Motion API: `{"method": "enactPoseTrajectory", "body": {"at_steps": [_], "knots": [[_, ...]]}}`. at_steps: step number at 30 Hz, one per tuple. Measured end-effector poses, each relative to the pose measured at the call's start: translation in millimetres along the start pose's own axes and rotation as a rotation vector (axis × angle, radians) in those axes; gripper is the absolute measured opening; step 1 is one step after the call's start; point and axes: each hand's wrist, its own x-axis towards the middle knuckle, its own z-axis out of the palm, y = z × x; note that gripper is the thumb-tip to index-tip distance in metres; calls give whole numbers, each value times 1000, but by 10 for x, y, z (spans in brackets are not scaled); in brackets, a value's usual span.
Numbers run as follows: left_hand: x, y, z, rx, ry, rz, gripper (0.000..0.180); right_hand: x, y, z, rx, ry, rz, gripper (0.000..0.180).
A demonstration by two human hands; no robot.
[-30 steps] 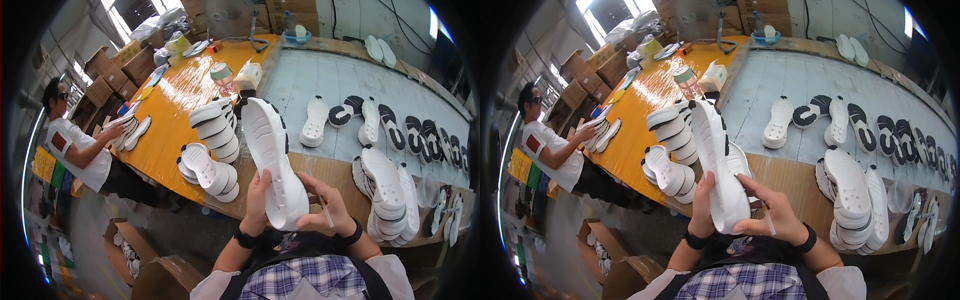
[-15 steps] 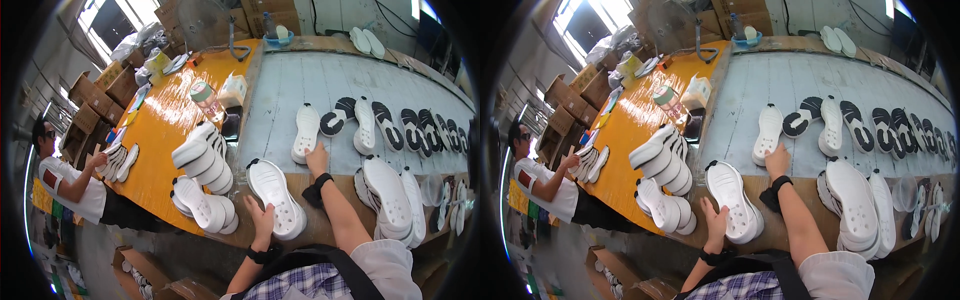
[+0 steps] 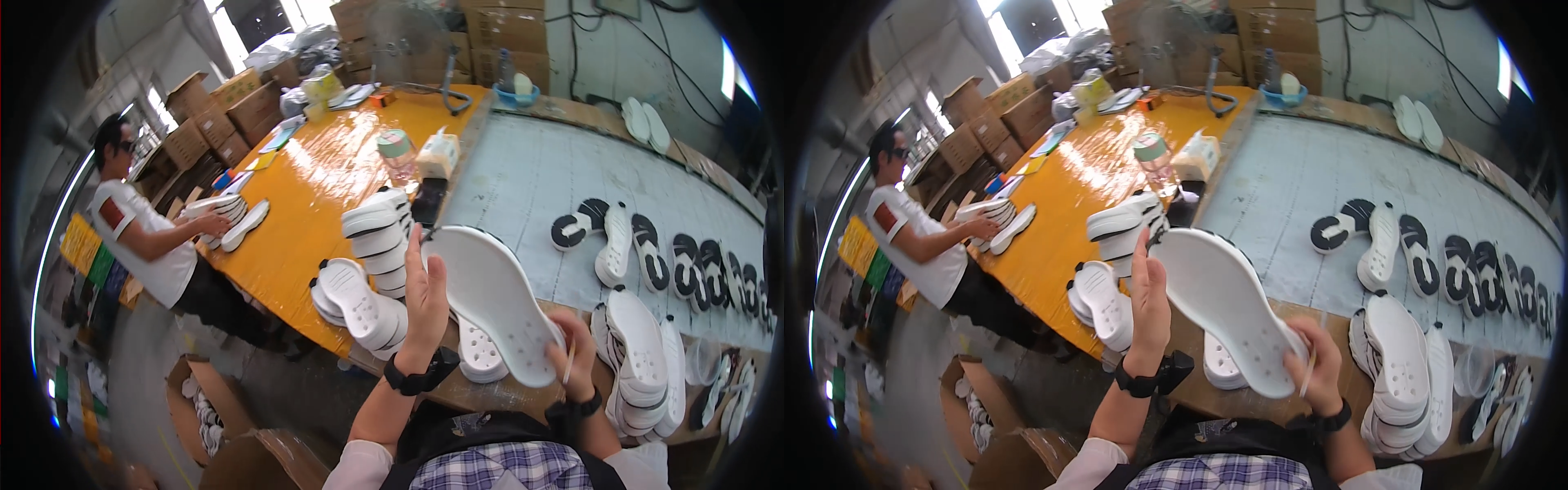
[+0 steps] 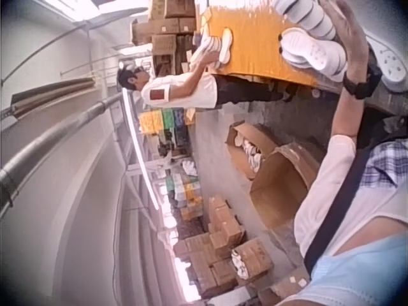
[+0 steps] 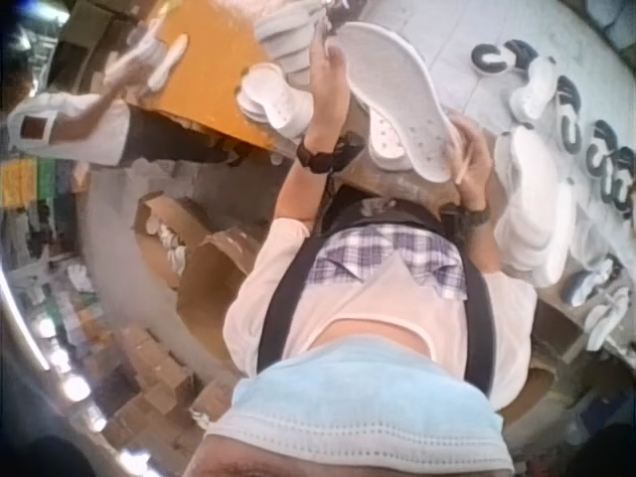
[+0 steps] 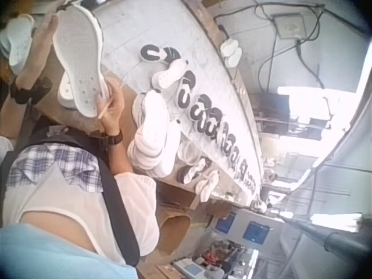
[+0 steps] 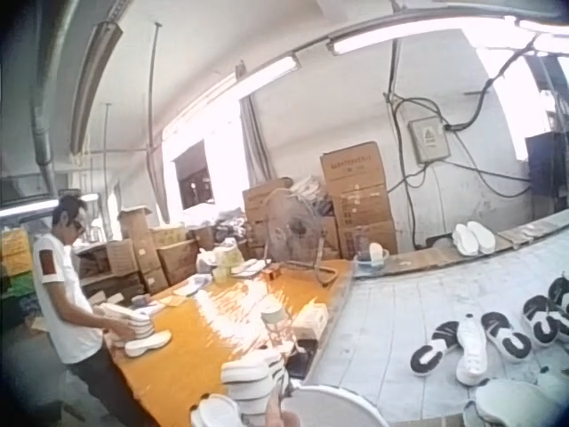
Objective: Inspecting, marking with a pen, and stacking shoe soles on a manufacturing production line.
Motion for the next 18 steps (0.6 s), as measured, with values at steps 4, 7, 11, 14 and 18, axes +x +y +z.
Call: {"method": "enactPoseTrajectory", "body": {"at_steps": [4,7,11,14,18], "knots": [[-82,444,-36,-255,-23,-115,33,-153,-174,-49,-318,-35,-351,41],[-130,563,-19,-241,11,-83,34,-142,-190,-106,-516,-57,-462,42],[-103,611,9,-248,-61,-229,34,-77,-251,-171,-324,-186,-171,43],[-111,577,65,-344,-219,-215,42,7,-333,-168,383,-203,517,43],[-436,412,283,-102,-266,-30,62,159,-396,-31,806,-222,758,50]]}}
